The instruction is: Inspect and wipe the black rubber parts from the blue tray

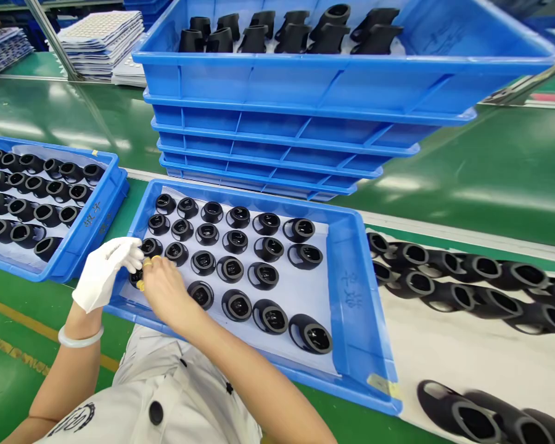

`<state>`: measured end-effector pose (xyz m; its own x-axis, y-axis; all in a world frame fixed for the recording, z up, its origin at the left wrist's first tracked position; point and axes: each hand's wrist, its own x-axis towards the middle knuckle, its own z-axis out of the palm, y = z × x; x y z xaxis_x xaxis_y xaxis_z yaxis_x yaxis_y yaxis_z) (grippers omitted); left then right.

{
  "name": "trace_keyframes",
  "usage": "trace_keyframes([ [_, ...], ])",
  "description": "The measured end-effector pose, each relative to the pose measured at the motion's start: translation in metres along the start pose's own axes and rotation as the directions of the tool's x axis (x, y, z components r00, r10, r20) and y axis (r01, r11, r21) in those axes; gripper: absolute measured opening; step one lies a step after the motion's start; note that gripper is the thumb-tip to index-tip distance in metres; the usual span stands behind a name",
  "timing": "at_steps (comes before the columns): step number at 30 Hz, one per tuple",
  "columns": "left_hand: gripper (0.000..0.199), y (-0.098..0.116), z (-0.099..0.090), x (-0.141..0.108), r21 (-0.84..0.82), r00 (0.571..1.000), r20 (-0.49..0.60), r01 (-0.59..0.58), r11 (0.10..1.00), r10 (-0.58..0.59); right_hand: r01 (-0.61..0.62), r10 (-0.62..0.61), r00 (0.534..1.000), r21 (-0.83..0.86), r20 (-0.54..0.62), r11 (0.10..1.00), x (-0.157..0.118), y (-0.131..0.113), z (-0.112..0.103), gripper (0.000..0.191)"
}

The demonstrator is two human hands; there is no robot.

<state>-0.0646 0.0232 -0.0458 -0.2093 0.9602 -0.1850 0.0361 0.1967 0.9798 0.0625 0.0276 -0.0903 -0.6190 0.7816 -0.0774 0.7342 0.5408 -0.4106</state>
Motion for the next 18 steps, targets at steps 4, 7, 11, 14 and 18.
trace_keyframes([
  [4,0.031,0.0,-0.004,-0.001,-0.038,1.0,0.008,-0.014,0.999,0.015,0.056,-0.053,0.996,-0.031,0.072,0.998,0.026,-0.021,0.027,0.013],
  [7,0.032,-0.002,-0.009,-0.002,-0.042,1.0,-0.014,-0.013,0.999,0.012,0.068,-0.067,0.996,-0.028,0.06,0.997,0.027,-0.017,0.027,0.015],
  [11,0.034,-0.002,-0.013,-0.002,0.033,0.986,-0.165,-0.019,0.999,0.024,0.01,-0.009,1.0,0.028,-0.024,1.0,0.002,0.0,-0.007,0.042],
  [14,0.034,0.005,-0.011,-0.004,0.122,0.982,-0.189,0.009,0.993,0.014,-0.033,0.077,0.972,0.197,-0.22,0.98,-0.026,0.013,-0.034,0.052],
  [18,0.03,0.012,0.003,-0.012,0.145,0.986,0.154,0.039,0.989,-0.062,0.04,0.098,0.878,0.275,-0.468,0.961,-0.057,0.021,-0.051,0.055],
])
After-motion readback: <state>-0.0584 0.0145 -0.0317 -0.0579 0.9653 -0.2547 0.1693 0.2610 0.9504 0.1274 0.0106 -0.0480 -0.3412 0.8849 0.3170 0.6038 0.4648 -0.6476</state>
